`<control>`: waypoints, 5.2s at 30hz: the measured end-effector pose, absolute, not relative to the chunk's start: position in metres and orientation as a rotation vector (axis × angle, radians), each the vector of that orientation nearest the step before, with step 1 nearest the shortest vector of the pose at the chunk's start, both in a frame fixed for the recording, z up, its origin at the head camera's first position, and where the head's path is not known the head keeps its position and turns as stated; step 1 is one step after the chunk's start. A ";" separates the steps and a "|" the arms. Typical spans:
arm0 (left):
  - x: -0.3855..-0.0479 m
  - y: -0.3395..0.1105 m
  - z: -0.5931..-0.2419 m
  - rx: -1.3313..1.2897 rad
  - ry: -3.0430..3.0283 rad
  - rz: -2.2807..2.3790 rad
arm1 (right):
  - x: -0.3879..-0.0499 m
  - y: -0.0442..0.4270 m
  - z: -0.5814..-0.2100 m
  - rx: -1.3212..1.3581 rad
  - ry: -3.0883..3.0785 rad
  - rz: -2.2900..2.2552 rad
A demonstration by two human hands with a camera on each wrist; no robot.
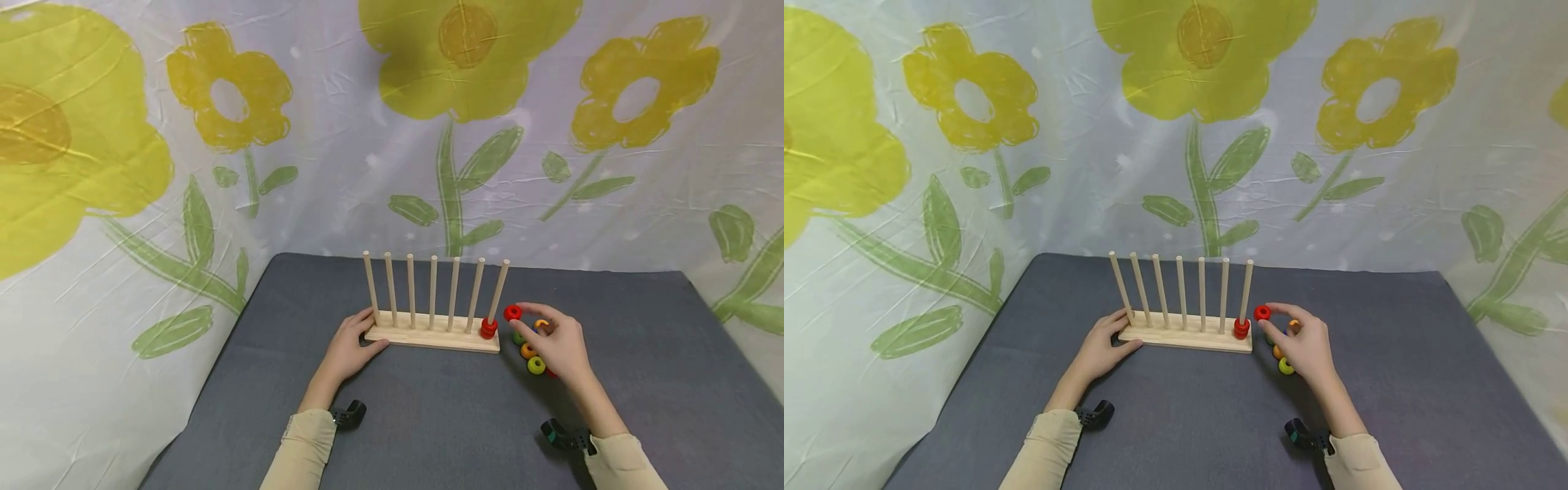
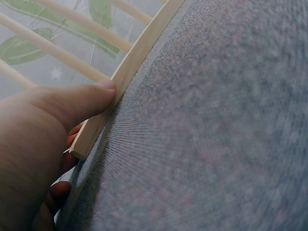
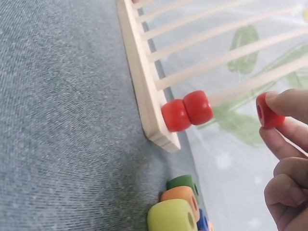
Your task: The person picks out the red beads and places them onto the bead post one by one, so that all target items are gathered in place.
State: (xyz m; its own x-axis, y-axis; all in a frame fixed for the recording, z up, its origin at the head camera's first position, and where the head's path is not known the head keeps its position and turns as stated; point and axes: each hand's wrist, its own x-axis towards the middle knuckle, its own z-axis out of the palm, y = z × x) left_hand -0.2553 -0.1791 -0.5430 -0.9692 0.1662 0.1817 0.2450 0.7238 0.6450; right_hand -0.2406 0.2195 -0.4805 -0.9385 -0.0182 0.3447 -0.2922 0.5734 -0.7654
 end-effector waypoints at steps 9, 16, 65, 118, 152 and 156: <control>-0.255 -0.179 -0.542 -0.338 -2.808 -1.076 | -0.242 0.220 -0.475 0.302 -2.471 1.290; -0.255 -0.178 -0.542 -0.338 -2.807 -1.075 | -0.241 0.219 -0.469 0.311 -2.444 1.311; -0.255 -0.178 -0.543 -0.347 -2.801 -1.059 | -0.244 0.217 -0.441 0.320 -2.374 1.307; -0.254 -0.178 -0.540 -0.346 -2.800 -1.082 | -0.243 0.207 -0.414 0.364 -2.334 1.306; -0.254 -0.178 -0.540 -0.346 -2.800 -1.079 | -0.244 0.210 -0.398 0.335 -2.264 1.320; -0.254 -0.177 -0.540 -0.347 -2.800 -1.077 | -0.243 0.209 -0.395 0.340 -2.258 1.342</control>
State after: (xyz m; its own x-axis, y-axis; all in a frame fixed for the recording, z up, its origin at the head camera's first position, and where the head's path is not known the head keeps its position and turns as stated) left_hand -0.2539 -0.1774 -0.5399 -0.9664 0.1690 0.1936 0.2552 0.7202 0.6451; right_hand -0.2425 0.2095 -0.3953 -0.8501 0.0340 0.5255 -0.4454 0.4860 -0.7519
